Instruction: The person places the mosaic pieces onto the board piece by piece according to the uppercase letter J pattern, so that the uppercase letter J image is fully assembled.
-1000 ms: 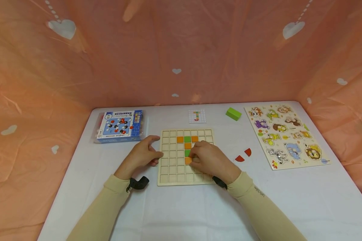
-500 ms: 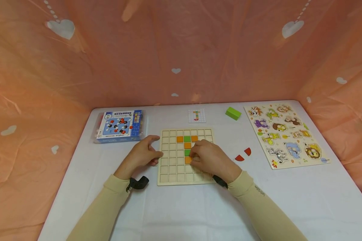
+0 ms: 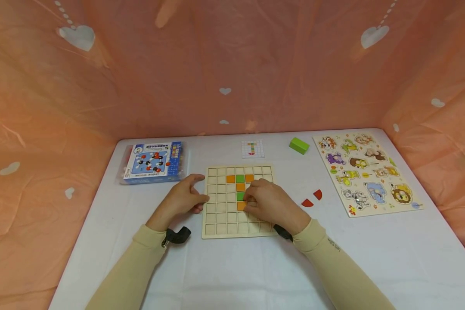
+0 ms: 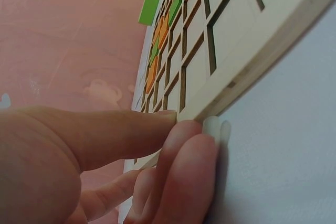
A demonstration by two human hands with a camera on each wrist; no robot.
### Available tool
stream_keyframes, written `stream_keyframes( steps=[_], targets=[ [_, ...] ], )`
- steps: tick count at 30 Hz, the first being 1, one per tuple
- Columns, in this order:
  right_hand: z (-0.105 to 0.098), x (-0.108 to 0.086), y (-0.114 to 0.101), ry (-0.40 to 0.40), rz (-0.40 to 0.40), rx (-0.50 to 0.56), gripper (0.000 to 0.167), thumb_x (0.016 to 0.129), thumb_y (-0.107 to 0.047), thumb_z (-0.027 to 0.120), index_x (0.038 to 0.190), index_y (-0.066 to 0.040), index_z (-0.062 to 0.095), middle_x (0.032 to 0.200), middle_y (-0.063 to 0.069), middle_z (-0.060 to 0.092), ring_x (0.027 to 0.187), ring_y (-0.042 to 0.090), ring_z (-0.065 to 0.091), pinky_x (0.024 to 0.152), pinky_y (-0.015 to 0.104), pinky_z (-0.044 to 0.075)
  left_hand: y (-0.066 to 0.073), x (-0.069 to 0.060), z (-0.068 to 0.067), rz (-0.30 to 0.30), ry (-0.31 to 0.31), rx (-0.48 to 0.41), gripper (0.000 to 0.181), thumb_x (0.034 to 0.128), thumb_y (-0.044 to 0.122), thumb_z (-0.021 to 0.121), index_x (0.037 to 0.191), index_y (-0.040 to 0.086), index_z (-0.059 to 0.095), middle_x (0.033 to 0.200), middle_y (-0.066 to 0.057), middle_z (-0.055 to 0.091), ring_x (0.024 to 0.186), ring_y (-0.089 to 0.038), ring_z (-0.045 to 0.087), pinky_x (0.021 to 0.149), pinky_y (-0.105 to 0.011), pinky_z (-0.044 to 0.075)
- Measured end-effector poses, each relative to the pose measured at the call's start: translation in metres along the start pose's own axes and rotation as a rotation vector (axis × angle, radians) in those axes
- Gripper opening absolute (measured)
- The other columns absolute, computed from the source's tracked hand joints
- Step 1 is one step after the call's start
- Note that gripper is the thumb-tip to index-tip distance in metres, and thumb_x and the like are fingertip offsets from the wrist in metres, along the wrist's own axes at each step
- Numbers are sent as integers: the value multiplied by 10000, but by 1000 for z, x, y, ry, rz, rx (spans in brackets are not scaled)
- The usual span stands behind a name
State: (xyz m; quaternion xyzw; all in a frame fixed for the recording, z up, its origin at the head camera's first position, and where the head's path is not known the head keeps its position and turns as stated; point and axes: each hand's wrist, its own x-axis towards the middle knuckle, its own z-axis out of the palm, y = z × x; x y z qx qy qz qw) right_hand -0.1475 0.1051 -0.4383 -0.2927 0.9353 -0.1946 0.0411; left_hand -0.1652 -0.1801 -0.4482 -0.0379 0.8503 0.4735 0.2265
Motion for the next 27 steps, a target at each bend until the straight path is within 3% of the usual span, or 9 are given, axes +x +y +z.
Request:
stream_keyframes(
  steps=[18, 27],
  targets=[
    [-3, 0, 4, 7, 12, -19, 167, 920, -280, 861, 997, -136, 826, 989, -37, 707, 1018, 175, 654, 918, 362, 606, 1, 3, 2, 9, -2, 7, 759, 971, 138, 800, 1629, 122, 423, 903, -127, 665, 663, -159, 697, 647, -295, 652],
    [-12, -6, 20, 47, 20, 56, 152, 974, -238, 778, 1043, -109, 820, 1036, -16, 720, 1044, 188, 664, 926, 376, 616, 2, 0, 1, -3, -5, 15, 761, 971, 137, 800, 1629, 122, 419, 897, -134, 681, 664, -160, 698, 648, -290, 639]
  ],
)
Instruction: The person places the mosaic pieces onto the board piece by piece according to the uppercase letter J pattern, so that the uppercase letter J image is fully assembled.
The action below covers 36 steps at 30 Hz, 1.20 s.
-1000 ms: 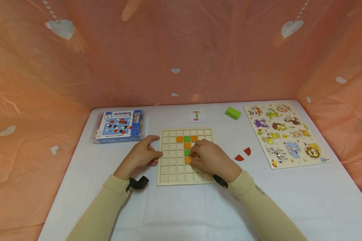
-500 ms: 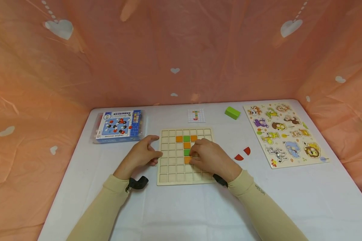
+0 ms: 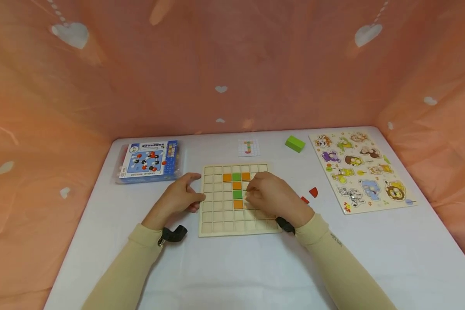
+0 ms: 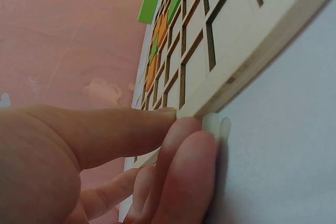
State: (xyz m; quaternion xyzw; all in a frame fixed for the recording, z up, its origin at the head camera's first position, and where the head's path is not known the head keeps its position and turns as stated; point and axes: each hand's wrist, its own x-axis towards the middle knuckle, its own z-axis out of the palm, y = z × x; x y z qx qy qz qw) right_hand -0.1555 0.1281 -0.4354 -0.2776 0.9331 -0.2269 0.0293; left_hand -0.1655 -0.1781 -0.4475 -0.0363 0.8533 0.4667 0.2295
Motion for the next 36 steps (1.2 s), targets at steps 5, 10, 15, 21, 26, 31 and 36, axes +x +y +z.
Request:
stream_keyframes(
  steps=[5, 10, 15, 21, 26, 31, 36],
  targets=[
    [-12, -14, 18, 20, 55, 15, 186, 977, -242, 771, 1068, -84, 811, 1080, 24, 744, 1079, 221, 672, 983, 434, 609, -1, -1, -2, 5, 0, -9, 761, 967, 128, 799, 1626, 112, 419, 893, -131, 673, 660, -150, 698, 643, -286, 641],
    [-23, -40, 46, 30, 74, -41, 197, 954, -206, 793, 1084, -59, 809, 1077, 49, 755, 1092, 256, 691, 1005, 476, 598, -1, 0, -2, 7, 10, 0, 755, 967, 128, 800, 1622, 117, 425, 901, -131, 666, 660, -149, 698, 639, -279, 637],
    [-35, -67, 72, 56, 109, -83, 218, 946, -163, 807, 1131, -48, 803, 1094, 68, 752, 1055, 259, 690, 955, 486, 604, -1, 0, -2, -5, 12, 8, 747, 971, 126, 798, 1620, 124, 429, 911, -134, 664, 662, -149, 697, 642, -273, 636],
    [-50, -86, 94, 69, 168, -154, 209, 963, -165, 771, 1138, -58, 813, 1095, 77, 751, 1042, 276, 688, 939, 503, 606, -1, 0, -1, -10, 9, 4, 755, 978, 129, 793, 1632, 131, 414, 899, -130, 678, 662, -154, 694, 641, -277, 634],
    [-57, -93, 105, 58, 132, -183, 229, 930, -133, 774, 1147, -69, 815, 1143, 111, 749, 1133, 337, 681, 1005, 557, 588, -2, 0, -1, -10, 8, -12, 764, 971, 127, 801, 1631, 130, 417, 904, -127, 661, 662, -153, 693, 642, -284, 639],
    [-57, -98, 111, 44, 142, -163, 235, 924, -118, 771, 1154, -100, 816, 1181, 112, 754, 1159, 348, 679, 1006, 564, 585, -4, 1, -1, -2, 1, -21, 758, 969, 128, 805, 1625, 121, 426, 917, -130, 649, 666, -148, 693, 648, -289, 652],
    [-56, -100, 113, 23, 161, -141, 206, 933, -143, 801, 1132, -90, 812, 1172, 122, 754, 1159, 360, 674, 1017, 578, 577, -4, 2, -1, -3, 3, -23, 762, 962, 122, 808, 1621, 119, 426, 906, -132, 660, 653, -149, 691, 631, -278, 638]
  ],
)
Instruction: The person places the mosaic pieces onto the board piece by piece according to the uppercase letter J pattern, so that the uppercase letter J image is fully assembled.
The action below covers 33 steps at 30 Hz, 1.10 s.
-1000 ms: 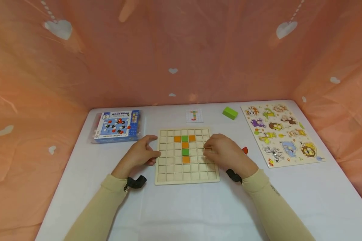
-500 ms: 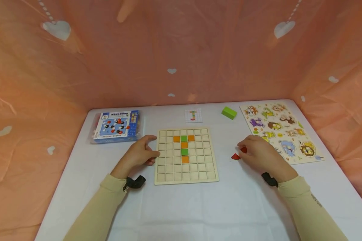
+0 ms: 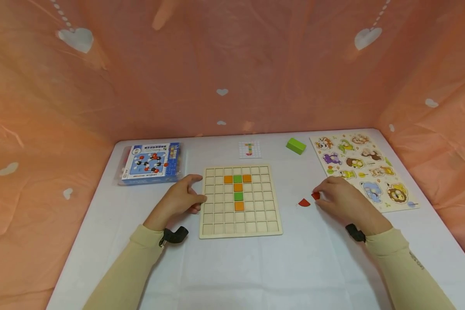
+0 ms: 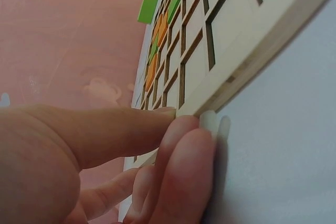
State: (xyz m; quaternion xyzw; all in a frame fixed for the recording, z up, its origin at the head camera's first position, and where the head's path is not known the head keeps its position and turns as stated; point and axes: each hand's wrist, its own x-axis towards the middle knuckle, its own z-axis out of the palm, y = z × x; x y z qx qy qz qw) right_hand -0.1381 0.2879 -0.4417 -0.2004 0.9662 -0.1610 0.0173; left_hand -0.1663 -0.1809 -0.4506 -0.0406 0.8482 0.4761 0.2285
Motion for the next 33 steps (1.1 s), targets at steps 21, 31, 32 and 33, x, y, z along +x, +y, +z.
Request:
stream_keyframes(
  steps=[21, 31, 32, 33],
  targets=[
    [2, 7, -1, 21, -10, 15, 108, 929, -165, 853, 1012, -114, 807, 1018, 39, 760, 1009, 272, 697, 933, 530, 607, 0, -1, 0, 15, 7, 4, 756, 962, 108, 800, 1620, 112, 429, 922, -130, 651, 652, -144, 697, 634, -285, 647],
    [15, 37, -54, 27, -75, 20, 79, 935, -187, 839, 977, -132, 803, 986, -6, 742, 1012, 233, 680, 924, 466, 600, -1, 0, 1, -1, 14, 2, 752, 969, 128, 805, 1621, 137, 430, 899, -133, 678, 658, -161, 698, 635, -289, 640],
    [17, 39, -61, 31, -89, 17, 94, 931, -189, 841, 986, -124, 802, 992, -2, 743, 1022, 234, 679, 928, 461, 601, -1, 0, 1, 1, 15, 1, 752, 967, 128, 805, 1620, 138, 432, 900, -133, 677, 657, -159, 697, 635, -287, 640],
    [20, 42, -67, 33, -101, 17, 109, 926, -192, 844, 994, -118, 802, 1000, -1, 743, 1032, 228, 678, 930, 448, 603, -2, 0, 1, 3, 15, -1, 750, 966, 128, 807, 1618, 137, 435, 903, -132, 675, 656, -157, 697, 634, -286, 640]
  ],
)
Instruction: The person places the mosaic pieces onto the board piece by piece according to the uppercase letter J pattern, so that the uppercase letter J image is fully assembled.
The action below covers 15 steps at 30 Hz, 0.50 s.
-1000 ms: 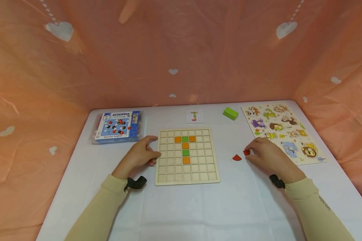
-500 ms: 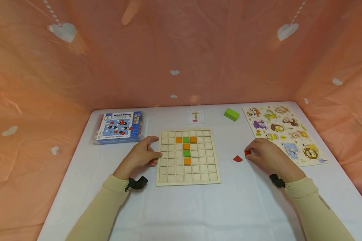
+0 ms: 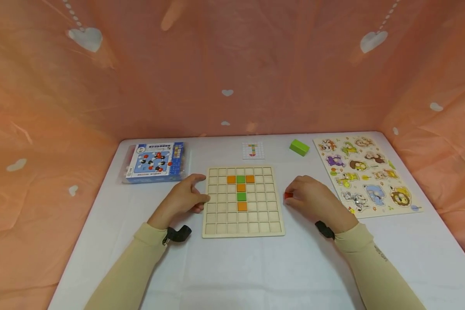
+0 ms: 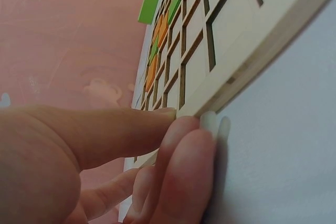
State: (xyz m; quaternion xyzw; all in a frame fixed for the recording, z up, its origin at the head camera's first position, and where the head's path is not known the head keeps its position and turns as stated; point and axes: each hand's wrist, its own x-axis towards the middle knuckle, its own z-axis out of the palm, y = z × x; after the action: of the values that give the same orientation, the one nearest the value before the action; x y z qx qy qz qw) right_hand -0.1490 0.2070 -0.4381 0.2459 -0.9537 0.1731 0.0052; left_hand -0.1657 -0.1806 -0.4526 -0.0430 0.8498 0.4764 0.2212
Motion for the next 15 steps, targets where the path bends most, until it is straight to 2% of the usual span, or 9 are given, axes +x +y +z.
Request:
stream_keyframes(
  steps=[8, 15],
  targets=[
    [19, 22, -51, -31, -87, 21, 116, 920, -257, 871, 935, -168, 799, 960, -53, 700, 1000, 160, 643, 862, 365, 602, 0, -1, 1, 1, 2, -8, 744, 965, 121, 802, 1614, 136, 439, 904, -136, 679, 661, -162, 700, 648, -293, 647],
    [34, 31, -82, -63, -171, 24, 87, 926, -234, 857, 942, -162, 812, 935, -64, 701, 937, 139, 637, 819, 310, 597, 2, -3, 1, 7, 0, -21, 746, 966, 109, 792, 1618, 132, 431, 876, -131, 697, 666, -164, 701, 655, -291, 647]
  ],
)
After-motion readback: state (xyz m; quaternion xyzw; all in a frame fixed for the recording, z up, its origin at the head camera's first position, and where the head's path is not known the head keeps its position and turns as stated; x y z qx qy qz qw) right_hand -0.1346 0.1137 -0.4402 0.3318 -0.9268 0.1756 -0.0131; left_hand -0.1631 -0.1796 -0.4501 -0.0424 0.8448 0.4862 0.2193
